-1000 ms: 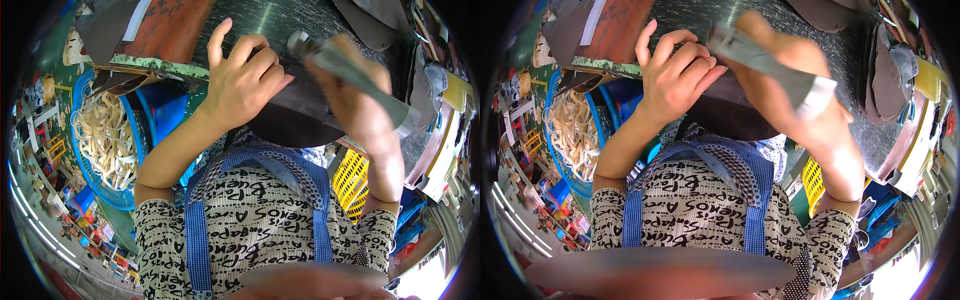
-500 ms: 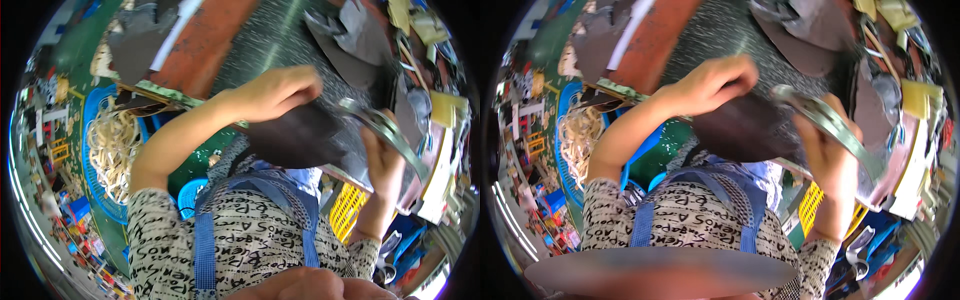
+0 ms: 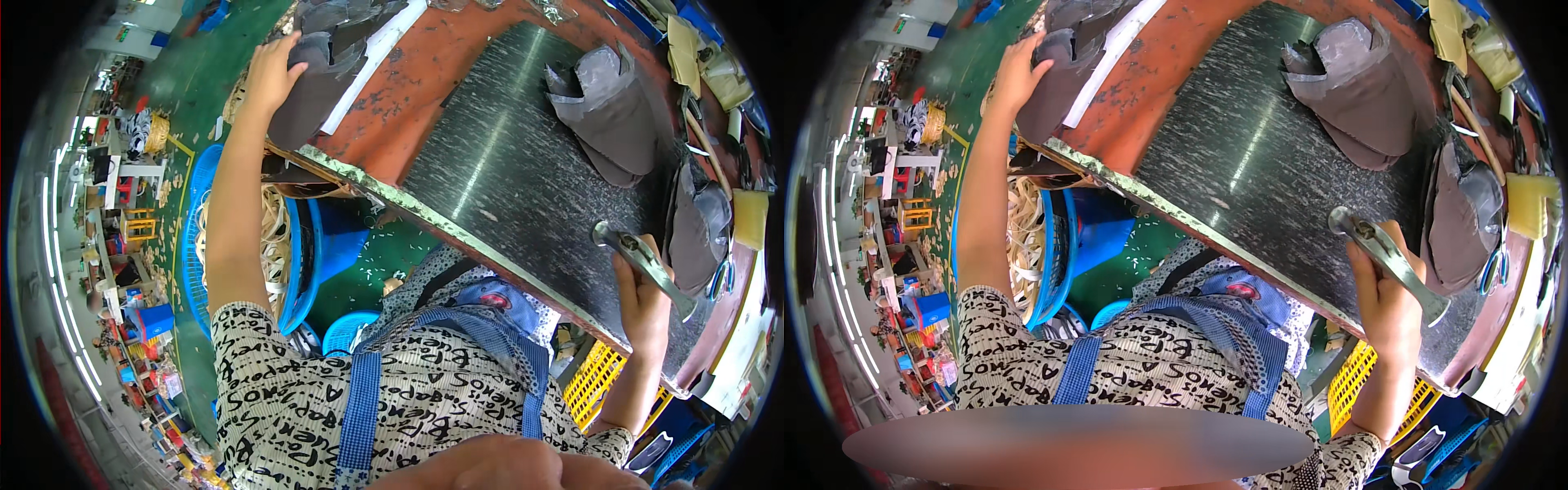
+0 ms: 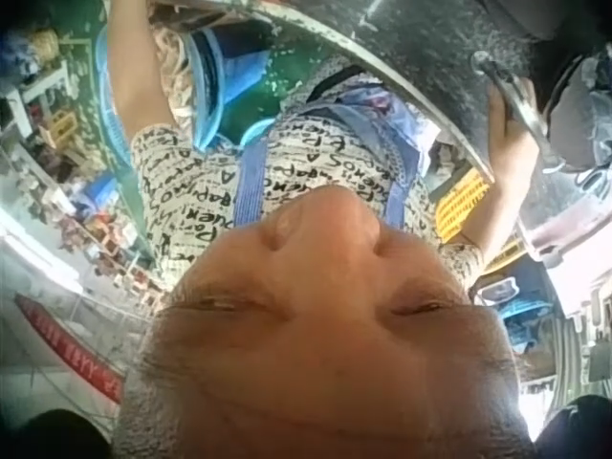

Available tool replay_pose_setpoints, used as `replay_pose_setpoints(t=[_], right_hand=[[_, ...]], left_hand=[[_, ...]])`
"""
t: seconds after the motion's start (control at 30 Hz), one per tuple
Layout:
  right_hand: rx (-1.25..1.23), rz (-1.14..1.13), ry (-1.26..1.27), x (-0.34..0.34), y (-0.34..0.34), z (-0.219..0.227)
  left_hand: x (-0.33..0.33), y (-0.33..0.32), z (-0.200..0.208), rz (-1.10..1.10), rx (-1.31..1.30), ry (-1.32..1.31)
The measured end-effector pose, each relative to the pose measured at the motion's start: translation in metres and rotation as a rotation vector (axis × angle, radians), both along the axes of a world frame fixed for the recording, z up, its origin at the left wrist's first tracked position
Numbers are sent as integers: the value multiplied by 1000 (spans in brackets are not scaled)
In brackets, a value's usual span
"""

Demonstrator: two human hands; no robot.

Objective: The person applies adhesive strips to leather pieces and hammers leather components together.

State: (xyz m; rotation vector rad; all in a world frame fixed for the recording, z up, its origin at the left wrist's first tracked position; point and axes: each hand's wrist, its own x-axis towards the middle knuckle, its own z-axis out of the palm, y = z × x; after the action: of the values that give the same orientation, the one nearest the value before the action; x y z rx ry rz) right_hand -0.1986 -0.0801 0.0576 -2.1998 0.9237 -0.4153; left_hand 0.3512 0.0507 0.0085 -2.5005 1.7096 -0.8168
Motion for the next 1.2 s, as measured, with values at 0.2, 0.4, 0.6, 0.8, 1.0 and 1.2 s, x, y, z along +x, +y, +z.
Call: replay_pose_setpoints(t=[0.2, 0.4, 0.6, 0.8, 1.0, 1.2], right_hand=[[21, 39, -21, 11, 16, 5], [-2, -47, 0, -9, 18, -1], [-153, -113, -141, -21, 4, 0], [-73, -167, -336, -13, 4, 11], [13, 17, -67, -3, 14, -8], [-48, 62, 39, 0, 19, -42]], left_hand=[[19, 9, -5, -53, 1, 319], [-33, -18, 62, 9, 477, 1097], [-188, -21, 138, -234, 18, 1279], [-256, -72, 46, -785, 474, 1387], [-302, -78, -53, -930, 431, 1138], [-311, -86, -43, -948, 337, 1035]])
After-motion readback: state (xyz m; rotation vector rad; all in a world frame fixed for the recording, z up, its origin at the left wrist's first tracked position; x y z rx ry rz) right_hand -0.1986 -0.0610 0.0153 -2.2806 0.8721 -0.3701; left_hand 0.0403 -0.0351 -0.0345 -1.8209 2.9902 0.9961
